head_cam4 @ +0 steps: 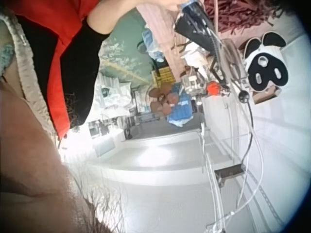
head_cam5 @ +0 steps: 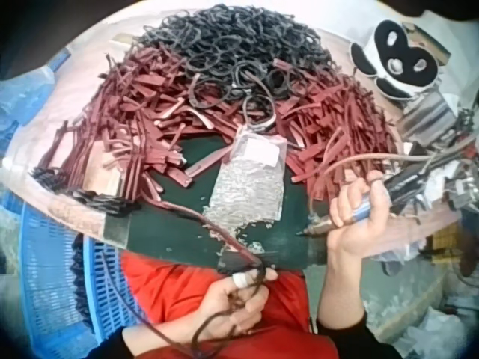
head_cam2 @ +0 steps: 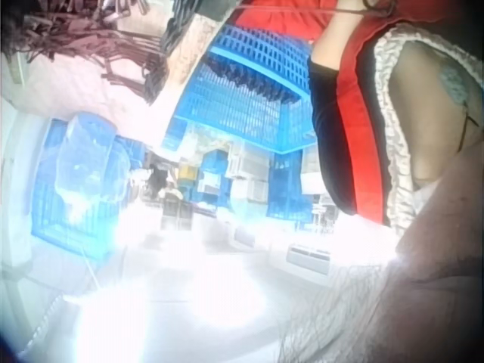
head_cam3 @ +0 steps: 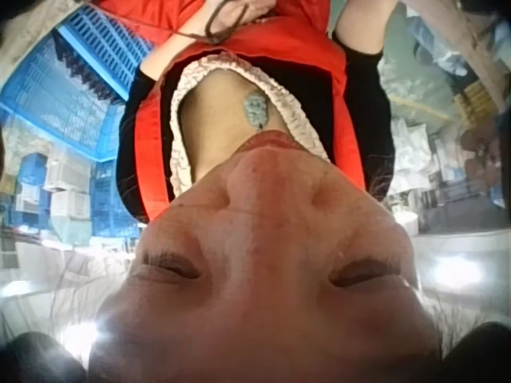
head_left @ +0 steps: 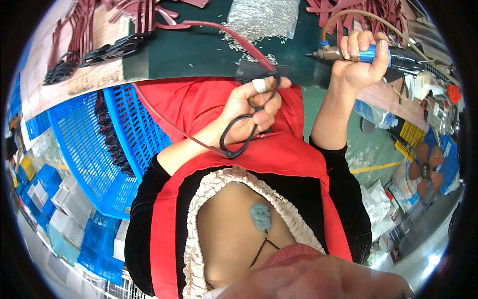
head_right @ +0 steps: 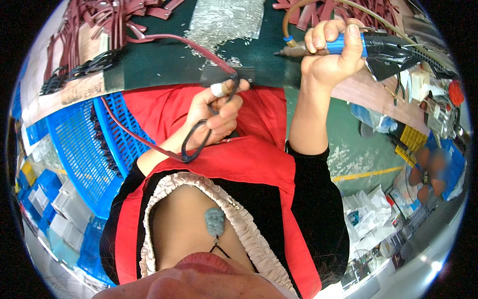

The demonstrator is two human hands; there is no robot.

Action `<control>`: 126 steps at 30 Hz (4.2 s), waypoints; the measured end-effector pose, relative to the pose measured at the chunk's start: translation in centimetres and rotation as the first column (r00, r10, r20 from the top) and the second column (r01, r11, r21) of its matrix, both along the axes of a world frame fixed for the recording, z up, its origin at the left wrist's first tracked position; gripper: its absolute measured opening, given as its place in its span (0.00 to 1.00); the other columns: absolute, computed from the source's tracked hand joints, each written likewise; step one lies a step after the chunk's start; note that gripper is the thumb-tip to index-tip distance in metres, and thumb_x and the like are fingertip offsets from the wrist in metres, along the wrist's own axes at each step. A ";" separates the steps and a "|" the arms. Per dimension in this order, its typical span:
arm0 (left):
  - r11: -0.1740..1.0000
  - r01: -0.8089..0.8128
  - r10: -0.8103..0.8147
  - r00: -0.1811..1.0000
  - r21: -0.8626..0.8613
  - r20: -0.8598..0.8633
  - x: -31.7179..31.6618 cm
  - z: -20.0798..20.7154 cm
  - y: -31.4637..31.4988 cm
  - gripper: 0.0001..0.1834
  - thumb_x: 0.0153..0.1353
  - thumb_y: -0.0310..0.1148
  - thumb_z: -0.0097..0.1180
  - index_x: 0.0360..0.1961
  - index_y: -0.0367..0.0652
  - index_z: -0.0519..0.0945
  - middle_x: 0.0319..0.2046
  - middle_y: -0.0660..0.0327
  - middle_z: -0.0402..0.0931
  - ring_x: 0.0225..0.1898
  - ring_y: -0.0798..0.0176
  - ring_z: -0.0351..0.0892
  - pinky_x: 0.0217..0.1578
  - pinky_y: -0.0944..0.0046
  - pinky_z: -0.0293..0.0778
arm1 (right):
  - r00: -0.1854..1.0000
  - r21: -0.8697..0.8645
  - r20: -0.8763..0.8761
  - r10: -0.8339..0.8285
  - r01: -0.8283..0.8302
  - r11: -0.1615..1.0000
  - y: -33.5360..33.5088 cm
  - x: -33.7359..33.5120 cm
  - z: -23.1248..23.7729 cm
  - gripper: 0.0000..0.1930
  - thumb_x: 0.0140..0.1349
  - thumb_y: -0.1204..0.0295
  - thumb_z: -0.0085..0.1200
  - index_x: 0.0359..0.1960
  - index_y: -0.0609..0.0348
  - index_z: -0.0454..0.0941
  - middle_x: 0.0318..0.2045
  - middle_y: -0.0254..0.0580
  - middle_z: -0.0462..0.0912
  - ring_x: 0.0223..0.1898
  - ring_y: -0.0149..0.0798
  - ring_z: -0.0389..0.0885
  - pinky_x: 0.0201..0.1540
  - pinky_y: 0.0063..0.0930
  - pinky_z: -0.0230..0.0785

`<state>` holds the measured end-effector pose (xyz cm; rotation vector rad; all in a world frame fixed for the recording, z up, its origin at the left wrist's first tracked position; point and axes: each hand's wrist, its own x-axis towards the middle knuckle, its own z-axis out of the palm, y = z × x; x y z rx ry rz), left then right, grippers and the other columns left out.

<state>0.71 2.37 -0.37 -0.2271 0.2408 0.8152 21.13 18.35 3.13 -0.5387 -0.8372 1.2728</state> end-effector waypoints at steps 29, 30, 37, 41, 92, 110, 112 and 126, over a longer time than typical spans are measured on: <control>0.553 -0.574 0.595 -0.236 0.604 -0.768 -17.7 5.8 -6.0 0.27 0.75 0.52 0.44 0.53 0.35 0.73 0.20 0.63 0.71 0.15 0.69 0.66 0.17 0.67 0.63 | 0.845 0.147 0.517 0.138 -0.247 0.958 -5.5 -8.5 -1.0 0.09 0.72 0.80 0.50 0.49 0.71 0.79 0.43 0.42 0.77 0.38 0.29 0.80 0.44 0.22 0.74; 0.503 -0.553 0.513 -0.428 0.665 -0.744 -19.8 6.1 -7.2 0.23 0.75 0.48 0.47 0.52 0.37 0.73 0.20 0.65 0.68 0.15 0.71 0.63 0.16 0.69 0.60 | 0.851 0.122 0.510 0.124 -0.215 0.969 -5.4 -7.6 -1.6 0.08 0.72 0.81 0.50 0.48 0.71 0.79 0.42 0.42 0.78 0.37 0.29 0.79 0.43 0.22 0.73; 0.379 -0.561 0.209 -0.723 0.736 -0.659 -22.2 3.1 1.8 0.20 0.74 0.44 0.52 0.50 0.34 0.73 0.34 0.55 0.74 0.30 0.61 0.75 0.28 0.61 0.73 | 0.863 0.084 0.495 0.102 -0.165 0.983 -5.7 -6.7 -1.4 0.07 0.70 0.83 0.50 0.45 0.70 0.80 0.40 0.40 0.78 0.35 0.28 0.79 0.42 0.21 0.73; 0.687 0.269 0.129 -0.959 0.675 0.251 -20.8 0.9 4.6 0.23 0.76 0.40 0.43 0.57 0.31 0.79 0.57 0.37 0.75 0.63 0.41 0.70 0.69 0.49 0.59 | 0.650 0.099 0.757 0.066 -0.213 0.972 -4.1 -6.0 0.3 0.08 0.67 0.83 0.55 0.47 0.67 0.80 0.40 0.39 0.79 0.37 0.28 0.80 0.42 0.21 0.73; 0.499 -0.147 0.866 0.090 0.854 -0.491 -0.6 -2.1 -1.2 0.23 0.69 0.21 0.59 0.56 0.45 0.59 0.51 0.46 0.75 0.60 0.39 0.79 0.58 0.46 0.81 | 0.693 -0.158 0.704 0.155 -0.060 0.986 -10.0 -4.2 -2.7 0.07 0.70 0.76 0.60 0.46 0.67 0.83 0.35 0.33 0.85 0.31 0.20 0.79 0.31 0.17 0.73; 0.596 0.026 0.801 0.048 0.803 -0.597 -0.4 -0.7 -1.7 0.27 0.59 0.22 0.71 0.56 0.35 0.71 0.52 0.53 0.71 0.61 0.49 0.79 0.62 0.54 0.77 | 0.200 0.344 0.933 -0.299 -0.253 0.904 -12.9 -5.1 0.0 0.14 0.56 0.77 0.66 0.45 0.57 0.83 0.40 0.40 0.85 0.40 0.44 0.87 0.41 0.35 0.82; 0.654 0.072 0.753 0.040 0.753 -0.657 -1.3 -0.3 -1.0 0.17 0.66 0.24 0.66 0.53 0.35 0.75 0.54 0.52 0.72 0.60 0.51 0.79 0.61 0.55 0.77 | 0.289 0.297 0.936 -0.200 -0.343 0.891 -12.5 -3.2 -0.3 0.13 0.58 0.76 0.65 0.46 0.58 0.84 0.43 0.44 0.87 0.45 0.43 0.88 0.47 0.34 0.83; 0.550 0.398 0.793 0.026 0.734 -0.608 -1.8 1.8 -1.8 0.20 0.53 0.16 0.72 0.48 0.40 0.84 0.65 0.45 0.69 0.61 0.47 0.80 0.60 0.54 0.77 | 0.828 0.105 -0.495 0.264 -0.245 0.964 6.3 0.8 -0.8 0.17 0.71 0.56 0.55 0.51 0.55 0.77 0.32 0.29 0.70 0.30 0.29 0.69 0.28 0.24 0.61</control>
